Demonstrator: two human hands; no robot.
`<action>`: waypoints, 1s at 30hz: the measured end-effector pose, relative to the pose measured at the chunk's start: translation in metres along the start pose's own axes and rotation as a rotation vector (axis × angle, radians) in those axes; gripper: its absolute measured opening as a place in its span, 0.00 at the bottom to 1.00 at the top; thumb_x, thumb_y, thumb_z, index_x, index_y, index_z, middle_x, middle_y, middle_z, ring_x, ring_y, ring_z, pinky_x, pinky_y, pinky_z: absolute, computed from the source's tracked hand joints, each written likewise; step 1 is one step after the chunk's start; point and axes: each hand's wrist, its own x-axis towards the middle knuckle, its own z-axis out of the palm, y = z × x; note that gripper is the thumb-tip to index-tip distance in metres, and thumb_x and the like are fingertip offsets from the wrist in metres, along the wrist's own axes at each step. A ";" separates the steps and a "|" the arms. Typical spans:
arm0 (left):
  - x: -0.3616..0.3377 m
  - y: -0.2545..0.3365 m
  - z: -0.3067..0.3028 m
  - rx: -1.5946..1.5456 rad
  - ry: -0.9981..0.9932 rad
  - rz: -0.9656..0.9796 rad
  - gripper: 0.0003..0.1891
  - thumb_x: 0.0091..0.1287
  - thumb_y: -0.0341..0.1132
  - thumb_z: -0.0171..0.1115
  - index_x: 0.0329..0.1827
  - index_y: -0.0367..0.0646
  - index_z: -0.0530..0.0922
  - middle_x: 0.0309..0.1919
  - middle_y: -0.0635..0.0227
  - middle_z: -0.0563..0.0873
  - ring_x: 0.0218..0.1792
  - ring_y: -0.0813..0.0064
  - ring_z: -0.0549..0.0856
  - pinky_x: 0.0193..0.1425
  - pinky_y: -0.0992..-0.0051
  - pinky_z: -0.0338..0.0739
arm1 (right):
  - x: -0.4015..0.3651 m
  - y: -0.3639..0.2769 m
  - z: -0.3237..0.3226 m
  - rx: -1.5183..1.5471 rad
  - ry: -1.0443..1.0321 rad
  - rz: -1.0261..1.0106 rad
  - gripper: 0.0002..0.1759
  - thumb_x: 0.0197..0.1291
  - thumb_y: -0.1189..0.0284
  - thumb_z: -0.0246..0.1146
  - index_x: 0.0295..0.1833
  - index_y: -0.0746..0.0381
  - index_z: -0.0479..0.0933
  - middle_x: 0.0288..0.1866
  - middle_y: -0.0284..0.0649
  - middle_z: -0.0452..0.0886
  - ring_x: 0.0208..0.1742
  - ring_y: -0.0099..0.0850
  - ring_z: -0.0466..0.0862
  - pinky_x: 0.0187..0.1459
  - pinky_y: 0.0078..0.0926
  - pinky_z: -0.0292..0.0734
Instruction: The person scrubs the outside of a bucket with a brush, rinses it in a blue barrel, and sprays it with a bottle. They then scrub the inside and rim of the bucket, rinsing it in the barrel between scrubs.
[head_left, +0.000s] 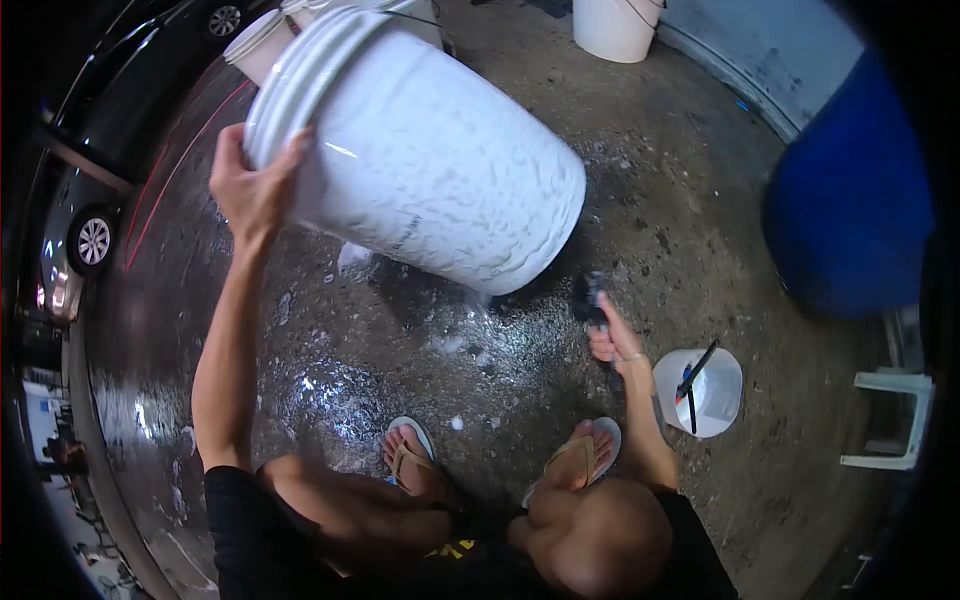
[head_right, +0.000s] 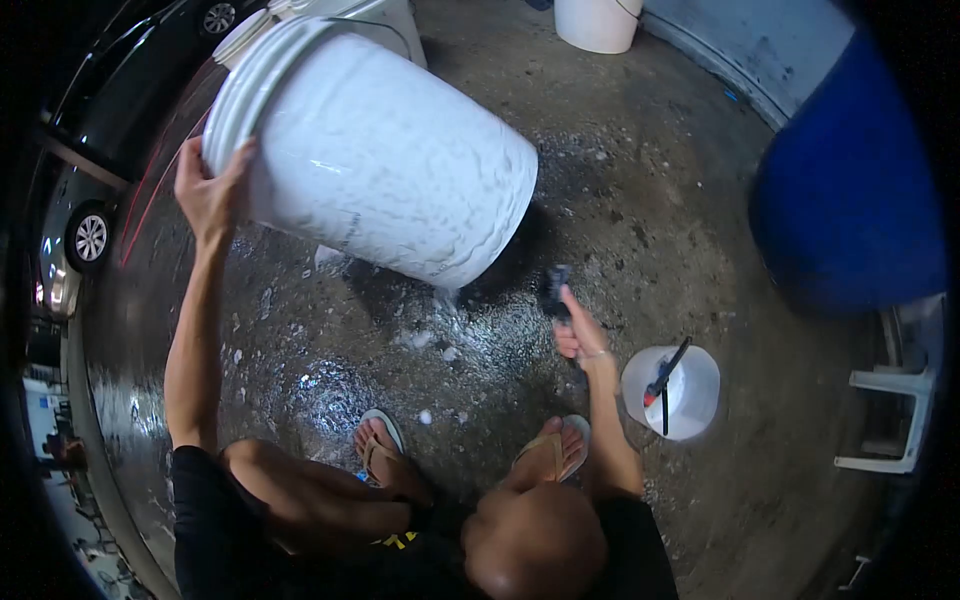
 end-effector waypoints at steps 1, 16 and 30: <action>-0.002 0.003 0.004 0.038 -0.022 0.089 0.30 0.50 0.50 0.79 0.44 0.37 0.76 0.32 0.59 0.85 0.31 0.71 0.86 0.34 0.73 0.85 | -0.010 -0.008 -0.001 -0.058 0.101 -0.120 0.27 0.66 0.45 0.57 0.55 0.56 0.73 0.14 0.24 0.62 0.08 0.14 0.58 0.09 0.15 0.51; -0.008 0.030 0.032 0.045 -0.270 0.759 0.31 0.42 0.49 0.82 0.40 0.37 0.77 0.25 0.65 0.80 0.24 0.74 0.81 0.29 0.74 0.79 | -0.128 -0.190 0.184 -1.059 0.128 -1.617 0.38 0.50 0.67 0.76 0.68 0.62 0.72 0.44 0.43 0.86 0.40 0.20 0.84 0.44 0.22 0.80; -0.078 0.025 0.031 -0.026 -0.451 1.172 0.21 0.56 0.50 0.71 0.32 0.40 0.75 0.18 0.73 0.73 0.18 0.77 0.74 0.22 0.75 0.68 | -0.130 -0.141 0.120 -1.741 -0.002 -1.695 0.32 0.50 0.51 0.72 0.61 0.49 0.79 0.24 0.31 0.83 0.20 0.24 0.81 0.22 0.23 0.74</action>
